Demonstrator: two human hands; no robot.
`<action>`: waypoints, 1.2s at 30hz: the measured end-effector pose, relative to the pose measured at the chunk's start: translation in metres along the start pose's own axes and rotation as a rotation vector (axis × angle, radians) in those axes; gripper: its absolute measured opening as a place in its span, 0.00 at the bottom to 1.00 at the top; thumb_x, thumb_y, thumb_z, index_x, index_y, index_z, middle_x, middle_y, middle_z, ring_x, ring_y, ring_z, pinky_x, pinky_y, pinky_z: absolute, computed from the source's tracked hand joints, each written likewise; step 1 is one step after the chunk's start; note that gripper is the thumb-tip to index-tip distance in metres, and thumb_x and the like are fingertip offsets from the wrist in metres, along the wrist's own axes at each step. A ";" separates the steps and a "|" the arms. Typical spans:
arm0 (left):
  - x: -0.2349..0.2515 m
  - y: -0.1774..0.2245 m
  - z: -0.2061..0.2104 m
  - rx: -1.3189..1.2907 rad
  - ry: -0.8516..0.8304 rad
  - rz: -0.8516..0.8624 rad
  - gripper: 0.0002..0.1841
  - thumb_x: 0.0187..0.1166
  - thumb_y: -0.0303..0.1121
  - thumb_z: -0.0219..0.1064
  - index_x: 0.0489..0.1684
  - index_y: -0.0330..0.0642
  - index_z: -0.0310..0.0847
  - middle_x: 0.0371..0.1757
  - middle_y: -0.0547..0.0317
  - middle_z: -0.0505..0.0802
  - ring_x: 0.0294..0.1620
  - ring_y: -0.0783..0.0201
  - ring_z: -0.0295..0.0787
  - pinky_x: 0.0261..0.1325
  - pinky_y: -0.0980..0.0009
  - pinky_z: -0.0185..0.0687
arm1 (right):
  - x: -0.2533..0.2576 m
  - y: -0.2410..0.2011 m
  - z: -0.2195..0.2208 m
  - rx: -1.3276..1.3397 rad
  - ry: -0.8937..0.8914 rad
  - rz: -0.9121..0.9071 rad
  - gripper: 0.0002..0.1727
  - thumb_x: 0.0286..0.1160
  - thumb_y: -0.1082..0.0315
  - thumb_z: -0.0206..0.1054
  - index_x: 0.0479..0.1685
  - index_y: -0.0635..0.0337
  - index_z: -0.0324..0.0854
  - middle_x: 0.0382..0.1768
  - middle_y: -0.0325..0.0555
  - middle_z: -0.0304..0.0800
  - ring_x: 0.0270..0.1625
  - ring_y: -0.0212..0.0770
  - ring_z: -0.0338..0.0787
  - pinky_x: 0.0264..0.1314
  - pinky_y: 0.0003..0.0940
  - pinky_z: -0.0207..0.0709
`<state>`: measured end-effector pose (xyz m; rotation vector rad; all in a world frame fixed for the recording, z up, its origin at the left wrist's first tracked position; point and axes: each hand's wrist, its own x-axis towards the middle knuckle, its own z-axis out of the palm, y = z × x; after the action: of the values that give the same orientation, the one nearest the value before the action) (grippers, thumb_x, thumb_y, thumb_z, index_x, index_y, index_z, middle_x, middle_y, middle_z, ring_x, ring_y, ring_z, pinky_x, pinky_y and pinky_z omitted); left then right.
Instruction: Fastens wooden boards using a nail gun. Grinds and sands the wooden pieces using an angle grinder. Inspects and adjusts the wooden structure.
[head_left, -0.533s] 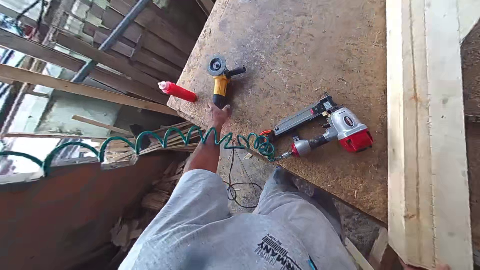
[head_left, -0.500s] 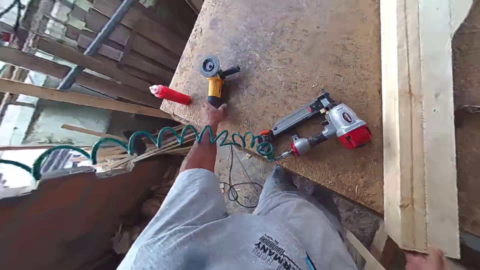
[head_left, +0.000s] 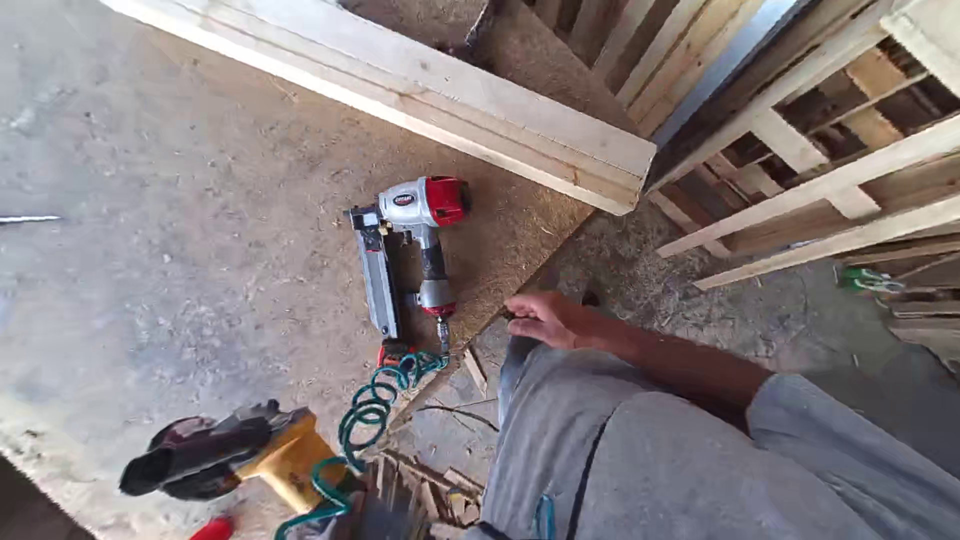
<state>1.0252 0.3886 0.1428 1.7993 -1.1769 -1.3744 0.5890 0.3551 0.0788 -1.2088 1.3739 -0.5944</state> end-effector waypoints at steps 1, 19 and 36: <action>-0.004 -0.033 0.010 -0.132 -0.179 0.201 0.26 0.76 0.25 0.69 0.66 0.14 0.64 0.51 0.34 0.92 0.49 0.52 0.94 0.51 0.57 0.93 | 0.001 -0.010 0.018 0.119 -0.136 -0.022 0.35 0.83 0.52 0.68 0.81 0.67 0.72 0.71 0.61 0.85 0.70 0.48 0.89 0.77 0.45 0.80; -0.123 0.016 0.368 0.515 -0.867 0.625 0.11 0.80 0.30 0.69 0.54 0.39 0.93 0.53 0.56 0.96 0.54 0.69 0.94 0.64 0.67 0.90 | -0.297 0.149 -0.083 1.522 0.860 -0.455 0.29 0.66 0.61 0.79 0.59 0.68 0.72 0.50 0.65 0.91 0.56 0.61 0.94 0.64 0.59 0.87; -0.048 -0.078 0.191 0.298 -0.104 -0.192 0.22 0.91 0.42 0.59 0.74 0.35 0.76 0.63 0.46 0.91 0.57 0.55 0.93 0.59 0.57 0.90 | -0.288 0.148 -0.170 1.454 0.824 -0.685 0.22 0.83 0.46 0.56 0.56 0.56 0.74 0.47 0.53 0.89 0.55 0.53 0.91 0.67 0.59 0.82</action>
<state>0.8625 0.4785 0.0405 2.1162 -1.3510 -1.4776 0.3309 0.6128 0.1027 -0.1043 0.6442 -2.2373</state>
